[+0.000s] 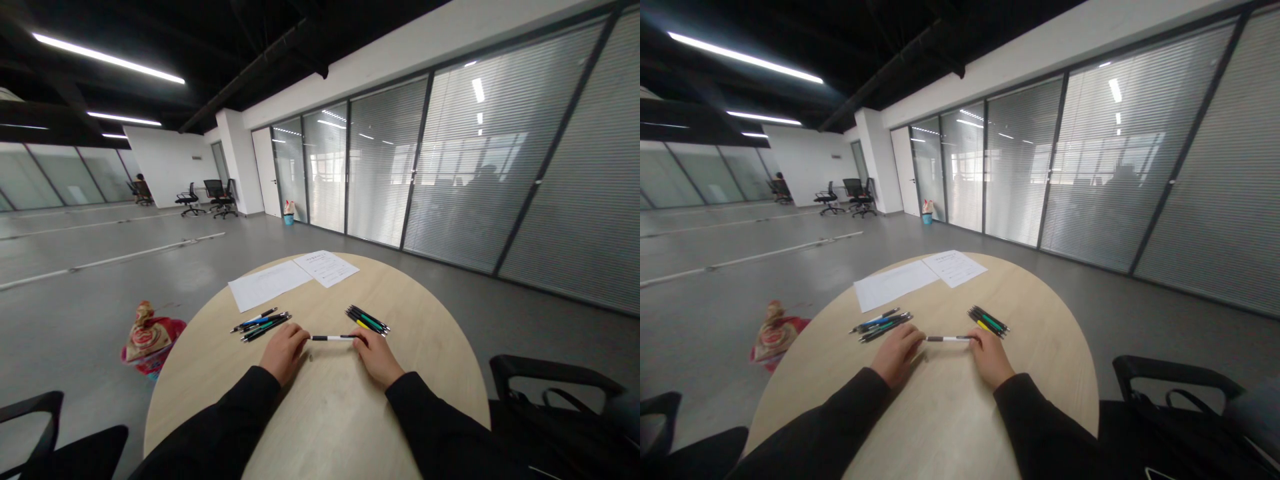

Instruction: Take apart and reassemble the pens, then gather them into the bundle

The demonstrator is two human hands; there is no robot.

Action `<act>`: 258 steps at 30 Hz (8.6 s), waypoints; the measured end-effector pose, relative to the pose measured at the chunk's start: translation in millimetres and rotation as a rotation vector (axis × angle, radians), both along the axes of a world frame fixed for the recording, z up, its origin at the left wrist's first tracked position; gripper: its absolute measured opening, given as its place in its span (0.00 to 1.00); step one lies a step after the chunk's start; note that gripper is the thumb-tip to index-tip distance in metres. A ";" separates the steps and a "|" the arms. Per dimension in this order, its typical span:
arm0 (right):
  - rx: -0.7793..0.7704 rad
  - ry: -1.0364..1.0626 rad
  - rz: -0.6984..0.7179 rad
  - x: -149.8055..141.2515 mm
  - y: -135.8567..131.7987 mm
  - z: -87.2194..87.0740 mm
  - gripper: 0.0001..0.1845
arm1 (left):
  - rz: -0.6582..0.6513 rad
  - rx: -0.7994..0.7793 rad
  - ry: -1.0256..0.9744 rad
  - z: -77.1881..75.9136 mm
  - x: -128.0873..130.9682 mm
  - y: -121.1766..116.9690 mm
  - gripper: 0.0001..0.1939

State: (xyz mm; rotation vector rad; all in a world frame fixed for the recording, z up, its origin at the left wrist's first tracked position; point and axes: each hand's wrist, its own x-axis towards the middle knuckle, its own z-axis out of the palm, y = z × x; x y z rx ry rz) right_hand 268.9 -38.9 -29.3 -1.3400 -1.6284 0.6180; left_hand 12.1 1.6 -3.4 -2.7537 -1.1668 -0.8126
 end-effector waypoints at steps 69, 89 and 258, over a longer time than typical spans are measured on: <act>0.156 -0.470 0.076 -12.5 -12.7 13.2 0.08 | -0.155 -0.004 -0.038 1.1 12.0 -10.1 0.16; 0.140 -0.660 -0.102 -12.5 -12.6 9.2 0.08 | 0.150 -0.166 0.097 -10.6 -1.8 3.7 0.09; 0.083 -0.330 0.084 -7.5 -9.9 8.0 0.09 | -0.003 0.025 -0.056 1.9 3.3 -6.4 0.10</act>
